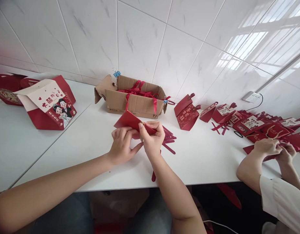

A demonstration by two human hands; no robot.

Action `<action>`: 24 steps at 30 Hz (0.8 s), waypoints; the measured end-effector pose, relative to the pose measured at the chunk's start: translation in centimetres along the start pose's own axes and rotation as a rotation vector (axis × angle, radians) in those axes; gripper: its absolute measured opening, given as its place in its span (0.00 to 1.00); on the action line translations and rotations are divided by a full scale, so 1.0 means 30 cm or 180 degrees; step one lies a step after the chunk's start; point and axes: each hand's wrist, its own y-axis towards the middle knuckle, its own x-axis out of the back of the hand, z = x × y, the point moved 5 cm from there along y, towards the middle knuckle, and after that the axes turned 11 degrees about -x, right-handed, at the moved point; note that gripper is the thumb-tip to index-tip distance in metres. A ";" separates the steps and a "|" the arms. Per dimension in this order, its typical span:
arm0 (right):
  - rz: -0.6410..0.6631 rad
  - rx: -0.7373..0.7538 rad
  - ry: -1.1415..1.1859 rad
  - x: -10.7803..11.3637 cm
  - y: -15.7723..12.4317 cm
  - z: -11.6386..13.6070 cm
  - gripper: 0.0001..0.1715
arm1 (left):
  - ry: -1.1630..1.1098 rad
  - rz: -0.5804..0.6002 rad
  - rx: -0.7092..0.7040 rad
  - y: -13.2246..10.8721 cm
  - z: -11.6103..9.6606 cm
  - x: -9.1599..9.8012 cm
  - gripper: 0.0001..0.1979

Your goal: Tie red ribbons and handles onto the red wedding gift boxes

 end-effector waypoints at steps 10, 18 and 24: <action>-0.0190 -0.0121 -0.0055 0.000 -0.003 -0.007 0.16 | -0.1759 0.0095 0.1287 -0.011 0.037 -0.034 0.05; -0.0222 -0.0078 0.0026 0.019 0.027 -0.021 0.16 | -0.3461 0.0948 0.2407 -0.043 0.036 -0.035 0.09; -0.0259 -0.0186 -0.0024 0.036 0.054 -0.042 0.16 | -0.1258 0.0388 0.0538 0.091 0.170 0.164 0.06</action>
